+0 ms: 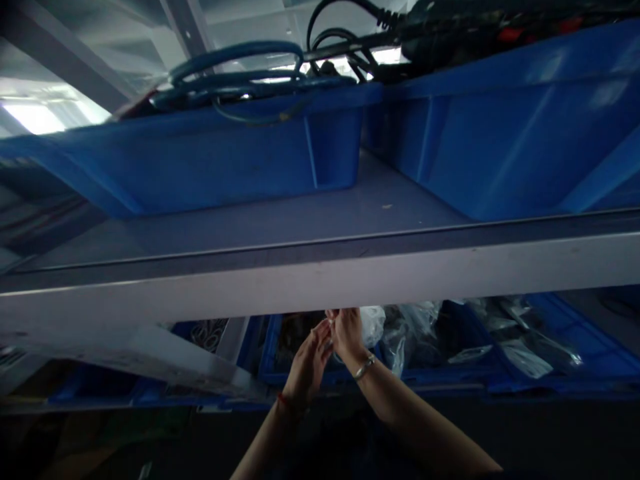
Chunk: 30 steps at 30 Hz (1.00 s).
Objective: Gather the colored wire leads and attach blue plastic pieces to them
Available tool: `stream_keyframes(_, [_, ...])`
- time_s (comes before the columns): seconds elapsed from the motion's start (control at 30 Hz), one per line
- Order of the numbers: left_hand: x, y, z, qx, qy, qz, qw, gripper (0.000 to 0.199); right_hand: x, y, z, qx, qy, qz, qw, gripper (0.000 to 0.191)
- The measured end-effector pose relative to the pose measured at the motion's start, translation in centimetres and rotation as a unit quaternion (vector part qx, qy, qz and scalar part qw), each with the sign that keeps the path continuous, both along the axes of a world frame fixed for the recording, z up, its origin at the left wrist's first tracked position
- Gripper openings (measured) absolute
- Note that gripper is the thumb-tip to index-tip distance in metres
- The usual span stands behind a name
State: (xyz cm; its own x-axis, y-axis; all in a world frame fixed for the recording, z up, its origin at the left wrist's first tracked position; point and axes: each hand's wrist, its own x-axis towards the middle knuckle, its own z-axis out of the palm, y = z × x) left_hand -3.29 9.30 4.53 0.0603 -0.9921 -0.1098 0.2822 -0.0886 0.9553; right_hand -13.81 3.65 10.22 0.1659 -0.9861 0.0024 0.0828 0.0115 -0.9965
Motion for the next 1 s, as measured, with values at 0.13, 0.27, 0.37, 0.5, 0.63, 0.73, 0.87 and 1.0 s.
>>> stream_keyframes(0.13, [-1.7, 0.4, 2.7, 0.009, 0.221, 0.081, 0.972, 0.051, 2.5, 4.3, -1.8, 0.066, -0.099, -0.007, 0.993, 0.036])
stream_keyframes(0.27, [0.8, 1.9, 4.1, 0.031, 0.234, 0.187, 0.954, 0.031, 1.8, 6.9, -2.1, 0.119, -0.169, 0.023, 0.978, 0.047])
stream_keyframes(0.37, [3.6, 3.9, 5.6, 0.009, 0.248, 0.202, 0.947, 0.024, -0.7, 7.2, -2.4, 0.161, -0.209, 0.016, 0.964, 0.051])
stream_keyframes(0.5, [5.9, 5.5, 7.8, 0.049, 0.208, 0.128, 0.969, 0.019, -3.0, 7.1, -3.0, 0.211, -0.224, 0.012, 0.952, 0.047])
stream_keyframes(0.63, [5.5, 5.3, 7.8, 0.111, 0.099, 0.037, 0.988, 0.026, -2.4, 8.3, -3.0, 0.288, -0.198, 0.134, 0.927, 0.045])
stream_keyframes(0.73, [4.5, 4.9, 6.6, 0.122, -0.019, 0.016, 0.992, 0.035, -1.7, 9.3, -3.3, 0.335, -0.188, 0.208, 0.900, 0.041])
stream_keyframes(0.87, [4.0, 4.8, 5.3, 0.098, -0.099, 0.032, 0.990, 0.043, -2.0, 9.5, -4.3, 0.393, -0.207, 0.277, 0.852, 0.040])
stream_keyframes(1.0, [4.5, 5.1, 5.0, 0.119, -0.098, 0.032, 0.988, 0.044, -2.9, 9.2, -5.1, 0.413, -0.243, 0.319, 0.818, 0.035])
